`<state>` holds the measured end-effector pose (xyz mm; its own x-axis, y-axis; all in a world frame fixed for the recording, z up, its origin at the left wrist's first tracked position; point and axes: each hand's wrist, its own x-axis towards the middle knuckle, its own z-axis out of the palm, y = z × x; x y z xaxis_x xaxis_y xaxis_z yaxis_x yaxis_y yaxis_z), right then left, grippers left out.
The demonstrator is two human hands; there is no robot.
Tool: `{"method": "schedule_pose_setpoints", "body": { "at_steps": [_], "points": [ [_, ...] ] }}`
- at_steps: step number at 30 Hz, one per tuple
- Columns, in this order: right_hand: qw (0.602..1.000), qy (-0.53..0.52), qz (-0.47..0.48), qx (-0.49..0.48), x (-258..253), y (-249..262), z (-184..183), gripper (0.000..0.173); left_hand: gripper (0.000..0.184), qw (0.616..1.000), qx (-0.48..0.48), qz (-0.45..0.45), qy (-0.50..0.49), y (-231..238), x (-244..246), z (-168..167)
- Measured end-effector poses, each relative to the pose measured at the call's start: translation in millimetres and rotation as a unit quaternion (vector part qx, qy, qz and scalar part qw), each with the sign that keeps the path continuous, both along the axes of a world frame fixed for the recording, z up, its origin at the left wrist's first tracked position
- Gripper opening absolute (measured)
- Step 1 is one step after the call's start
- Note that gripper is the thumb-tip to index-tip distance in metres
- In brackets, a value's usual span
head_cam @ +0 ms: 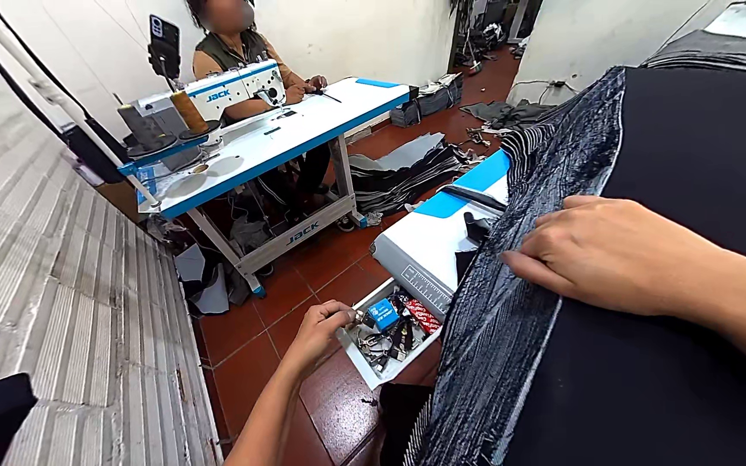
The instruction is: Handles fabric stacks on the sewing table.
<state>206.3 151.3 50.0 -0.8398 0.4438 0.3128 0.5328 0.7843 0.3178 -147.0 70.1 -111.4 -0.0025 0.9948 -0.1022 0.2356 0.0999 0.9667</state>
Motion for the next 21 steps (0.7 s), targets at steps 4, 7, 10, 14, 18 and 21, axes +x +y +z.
{"method": "schedule_pose_setpoints", "body": {
  "at_steps": [4, 7, 10, 14, 18, 21],
  "points": [
    [1.0, 0.005, 0.006, 0.003, 0, 1, 0, 0.057, 0.023, 0.999, -0.011, 0.006, -0.05, 1, 0, 1],
    [1.0, 0.005, 0.011, 0.005, 0, 1, 0, 0.057, 0.025, 0.993, -0.023, 0.034, -0.113, 3, -4, -2],
    [1.0, 0.0, 0.003, 0.006, 0, 2, -1, 0.058, 0.028, 0.982, -0.027, 0.065, -0.174, 6, -4, 4],
    [1.0, -0.018, -0.017, -0.016, 2, 2, -3, 0.053, 0.029, 0.973, -0.011, 0.1, -0.207, 20, -9, 14],
    [0.999, 0.044, -0.001, 0.031, -3, 3, -10, 0.059, 0.028, 0.959, 0.014, 0.17, -0.226, 61, -19, 48],
    [0.999, 0.039, -0.02, 0.022, -4, 4, -11, 0.063, 0.025, 0.947, 0.062, 0.215, -0.231, 98, -29, 90]
  ]
}}
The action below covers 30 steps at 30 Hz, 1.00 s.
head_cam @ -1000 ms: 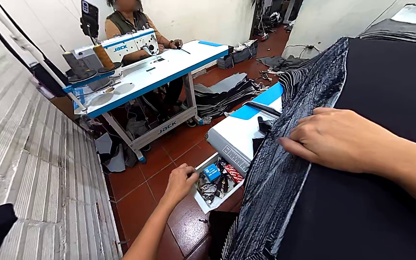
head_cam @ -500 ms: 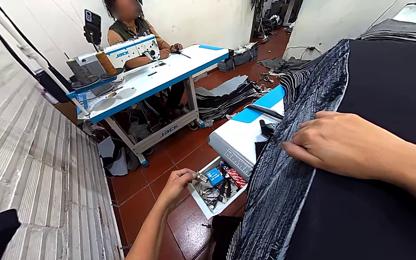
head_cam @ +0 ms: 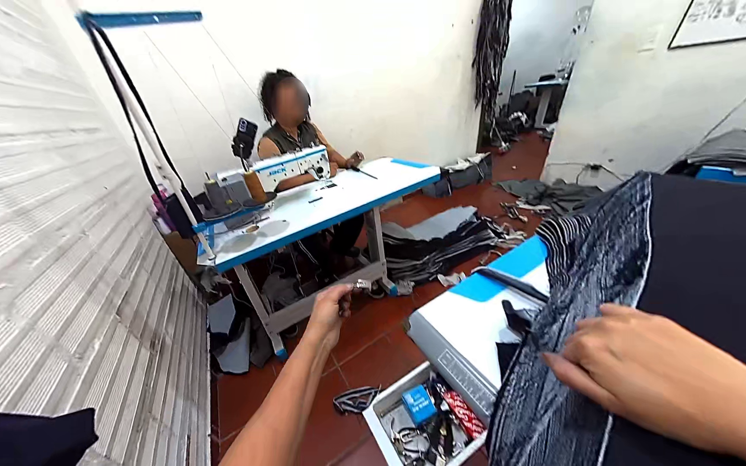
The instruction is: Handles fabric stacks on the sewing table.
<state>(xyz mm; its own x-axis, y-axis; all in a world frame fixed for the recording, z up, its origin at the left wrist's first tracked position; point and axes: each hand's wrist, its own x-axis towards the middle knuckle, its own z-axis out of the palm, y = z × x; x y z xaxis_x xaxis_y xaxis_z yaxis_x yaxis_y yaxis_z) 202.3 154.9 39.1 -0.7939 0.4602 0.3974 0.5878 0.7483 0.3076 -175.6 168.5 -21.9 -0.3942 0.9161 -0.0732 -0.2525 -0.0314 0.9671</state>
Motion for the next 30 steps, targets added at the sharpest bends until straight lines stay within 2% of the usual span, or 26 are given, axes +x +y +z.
{"method": "schedule_pose_setpoints", "body": {
  "at_steps": [4, 7, 13, 22, 30],
  "points": [
    [1.0, -0.021, -0.01, -0.005, 3, 4, -3, 0.069, 0.024, 0.993, 0.071, 0.071, 0.061, 38, -10, 50],
    [1.0, -0.022, 0.005, 0.0, 5, 6, -3, 0.068, 0.025, 0.987, 0.104, 0.105, 0.069, 58, -15, 80],
    [0.996, -0.057, -0.007, -0.071, 6, 2, 6, 0.066, 0.025, 0.983, 0.089, 0.136, 0.082, 100, -21, 108],
    [0.99, -0.067, -0.018, -0.122, 4, -7, 16, 0.062, 0.027, 0.968, 0.041, 0.199, 0.147, 154, -43, 97],
    [0.984, -0.075, -0.018, -0.163, 4, -10, 23, 0.058, 0.029, 0.958, -0.023, 0.245, 0.145, 173, -72, 35]
  ]
}}
